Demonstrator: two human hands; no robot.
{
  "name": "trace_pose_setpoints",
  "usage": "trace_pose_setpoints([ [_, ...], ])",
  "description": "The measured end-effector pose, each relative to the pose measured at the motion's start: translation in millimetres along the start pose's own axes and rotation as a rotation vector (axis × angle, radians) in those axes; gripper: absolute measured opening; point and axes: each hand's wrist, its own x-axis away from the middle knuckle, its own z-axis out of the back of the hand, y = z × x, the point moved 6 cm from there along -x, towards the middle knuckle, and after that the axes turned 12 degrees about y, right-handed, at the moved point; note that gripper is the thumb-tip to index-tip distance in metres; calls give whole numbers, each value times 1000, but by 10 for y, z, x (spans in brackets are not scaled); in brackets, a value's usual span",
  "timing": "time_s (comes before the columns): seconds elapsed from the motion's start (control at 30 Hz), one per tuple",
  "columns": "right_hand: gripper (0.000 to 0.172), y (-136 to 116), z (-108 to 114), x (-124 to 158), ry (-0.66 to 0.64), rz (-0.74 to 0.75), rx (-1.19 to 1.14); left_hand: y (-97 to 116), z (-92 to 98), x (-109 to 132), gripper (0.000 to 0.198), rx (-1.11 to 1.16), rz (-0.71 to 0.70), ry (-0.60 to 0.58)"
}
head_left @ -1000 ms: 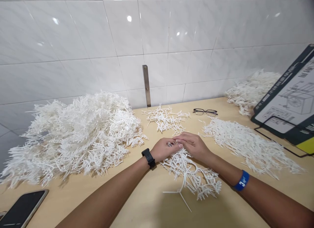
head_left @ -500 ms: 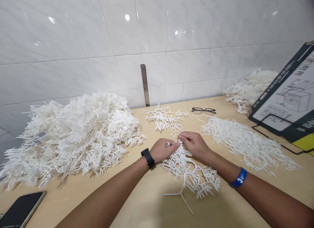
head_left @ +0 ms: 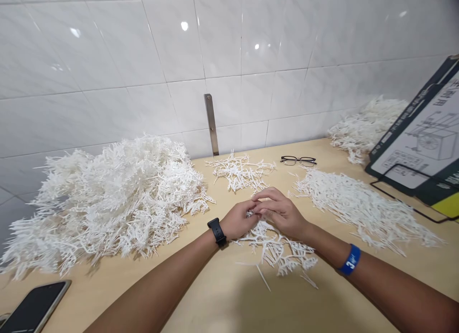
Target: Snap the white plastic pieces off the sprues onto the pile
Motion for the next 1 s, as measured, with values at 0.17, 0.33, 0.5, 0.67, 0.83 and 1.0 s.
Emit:
trace_pose_setpoints([
  [0.17,24,89,15,5,40,-117,-78,16,-46,21,18,34,58,-52],
  [0.33,26,157,45,34,122,-217,46,67,-36,26,34,-27,63,-21],
  [0.5,32,207,84,26,112,-295,210,112,-28,43,40,-137,23,-15],
  [0.67,34,592,788,-33,502,-526,414,120,-56,115,40,-169,17,-99],
  [0.83,19,942,1008,-81,343,-475,656,97,-33,105,39,-90,90,-71],
  [1.0,20,577,541,-58,198,-427,465,68,-32,73,39,-64,96,-34],
])
